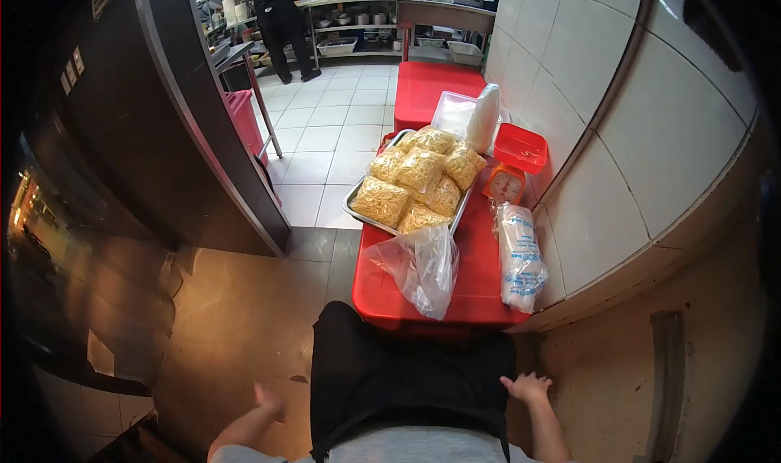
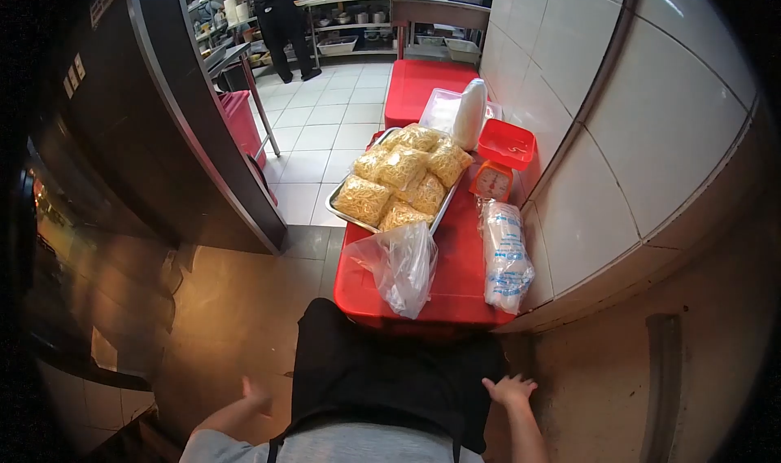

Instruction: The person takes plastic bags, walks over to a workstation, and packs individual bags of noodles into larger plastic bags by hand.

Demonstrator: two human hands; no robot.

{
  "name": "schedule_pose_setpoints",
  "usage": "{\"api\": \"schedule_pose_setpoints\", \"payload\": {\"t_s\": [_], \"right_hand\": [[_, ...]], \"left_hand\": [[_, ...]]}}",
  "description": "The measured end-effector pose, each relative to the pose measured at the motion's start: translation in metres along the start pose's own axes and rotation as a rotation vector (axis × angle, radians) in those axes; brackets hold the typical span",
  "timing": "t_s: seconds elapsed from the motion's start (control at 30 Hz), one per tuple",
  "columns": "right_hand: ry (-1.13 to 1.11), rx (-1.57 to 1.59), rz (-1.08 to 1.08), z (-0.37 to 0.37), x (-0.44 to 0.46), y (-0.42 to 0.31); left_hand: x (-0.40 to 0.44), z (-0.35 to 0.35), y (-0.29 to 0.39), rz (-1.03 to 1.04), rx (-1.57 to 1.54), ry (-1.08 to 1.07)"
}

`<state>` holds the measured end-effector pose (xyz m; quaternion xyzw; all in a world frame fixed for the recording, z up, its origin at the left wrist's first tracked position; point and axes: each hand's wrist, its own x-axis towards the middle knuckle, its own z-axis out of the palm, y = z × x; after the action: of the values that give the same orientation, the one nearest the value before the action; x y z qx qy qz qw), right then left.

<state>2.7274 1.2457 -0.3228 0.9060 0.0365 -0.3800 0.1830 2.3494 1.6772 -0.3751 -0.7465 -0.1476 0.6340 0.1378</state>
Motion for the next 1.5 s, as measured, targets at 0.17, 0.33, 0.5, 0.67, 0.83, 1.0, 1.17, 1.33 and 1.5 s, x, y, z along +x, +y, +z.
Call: {"api": "schedule_pose_setpoints", "payload": {"t_s": [0.17, 0.33, 0.5, 0.67, 0.83, 1.0, 1.17, 1.33, 1.5], "right_hand": [[0.008, -0.255, -0.461, -0.052, -0.022, -0.041], [0.687, 0.667, -1.145, -0.131, -0.007, -0.090], [0.387, 1.070, -1.042, -0.153, 0.052, -0.188], [0.949, 0.758, -1.227, -0.143, -0.017, -0.218], [0.980, 0.599, -1.082, -0.151, -0.024, -0.190], [0.453, 0.735, -1.393, -0.199, -0.017, -0.145], [0.527, 1.021, -1.448, -0.270, -0.020, -0.187], [0.887, 0.542, -1.379, -0.315, 0.024, -0.320], [0.732, 0.237, -0.971, -0.332, 0.046, -0.386]], "left_hand": [[-0.010, -0.122, -0.040, 0.546, -0.653, 0.214], [-0.083, -0.236, -0.120, 0.834, -2.008, 1.532], [-0.136, -0.321, -0.029, 0.646, -0.994, 1.958], [-0.095, -0.361, 0.003, 0.275, -0.894, 1.685], [-0.069, -0.336, -0.028, 0.290, -0.906, 1.344], [-0.089, -0.303, -0.044, 0.277, -0.885, 1.592], [-0.066, -0.277, 0.003, 0.332, -0.780, 1.656], [-0.048, -0.281, 0.029, 0.617, -0.890, 1.610], [-0.051, -0.288, -0.012, 0.865, -1.187, 1.710]]}}
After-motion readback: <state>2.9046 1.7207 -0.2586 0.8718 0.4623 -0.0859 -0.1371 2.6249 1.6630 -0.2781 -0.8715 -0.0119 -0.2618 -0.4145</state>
